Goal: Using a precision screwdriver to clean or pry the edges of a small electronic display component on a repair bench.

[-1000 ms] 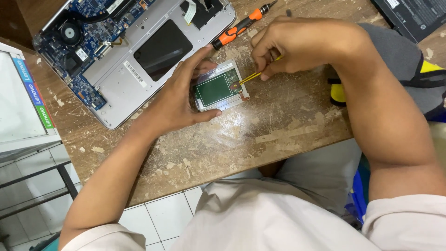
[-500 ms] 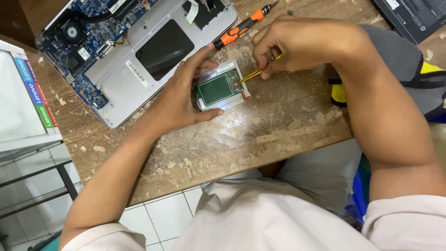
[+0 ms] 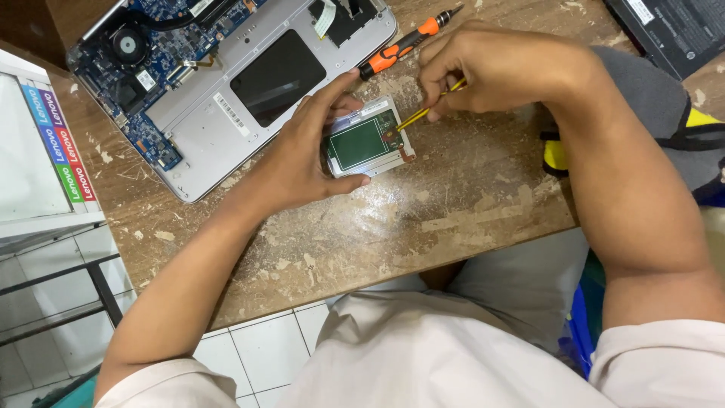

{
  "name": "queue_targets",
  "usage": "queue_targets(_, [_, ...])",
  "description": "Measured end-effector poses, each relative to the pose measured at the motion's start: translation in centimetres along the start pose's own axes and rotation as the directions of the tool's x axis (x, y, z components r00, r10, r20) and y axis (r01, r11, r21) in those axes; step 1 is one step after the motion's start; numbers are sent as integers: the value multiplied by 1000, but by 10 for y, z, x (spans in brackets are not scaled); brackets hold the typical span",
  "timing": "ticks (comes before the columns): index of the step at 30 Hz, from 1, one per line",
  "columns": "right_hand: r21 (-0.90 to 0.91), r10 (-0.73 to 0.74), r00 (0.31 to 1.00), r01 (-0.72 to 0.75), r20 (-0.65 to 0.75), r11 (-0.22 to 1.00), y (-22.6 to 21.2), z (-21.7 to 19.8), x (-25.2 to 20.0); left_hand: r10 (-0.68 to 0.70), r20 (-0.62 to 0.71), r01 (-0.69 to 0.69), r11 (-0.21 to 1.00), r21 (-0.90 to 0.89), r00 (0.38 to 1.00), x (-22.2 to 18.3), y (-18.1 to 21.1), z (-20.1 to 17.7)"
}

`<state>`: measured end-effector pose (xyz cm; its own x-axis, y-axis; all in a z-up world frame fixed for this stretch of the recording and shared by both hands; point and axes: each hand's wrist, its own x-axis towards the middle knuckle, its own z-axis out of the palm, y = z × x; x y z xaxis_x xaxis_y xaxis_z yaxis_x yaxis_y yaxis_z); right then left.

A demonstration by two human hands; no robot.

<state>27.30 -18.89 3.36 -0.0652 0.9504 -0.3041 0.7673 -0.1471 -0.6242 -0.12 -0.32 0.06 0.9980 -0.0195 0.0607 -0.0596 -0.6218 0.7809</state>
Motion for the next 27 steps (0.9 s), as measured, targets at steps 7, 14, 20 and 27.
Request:
queue_targets(7, [66, -42, 999, 42, -2, 997, -4, -2, -1, 14, -10, -14, 1000, -23, 1000, -1, -1, 1])
queue_targets(14, [3, -134, 988, 135, -78, 991, 1, 0, 2, 3, -8, -4, 1000, -22, 1000, -1, -2, 2])
queue_targets(20, [39, -237, 970, 240, -61, 970, 3, 1, 4, -21, -5, 21, 999, -50, 1000, -2, 2, 1])
queue_targets(27, [-13, -181, 972, 181, -153, 983, 2, 2, 3, -27, -2, 27, 997, -70, 1000, -1, 3, 0])
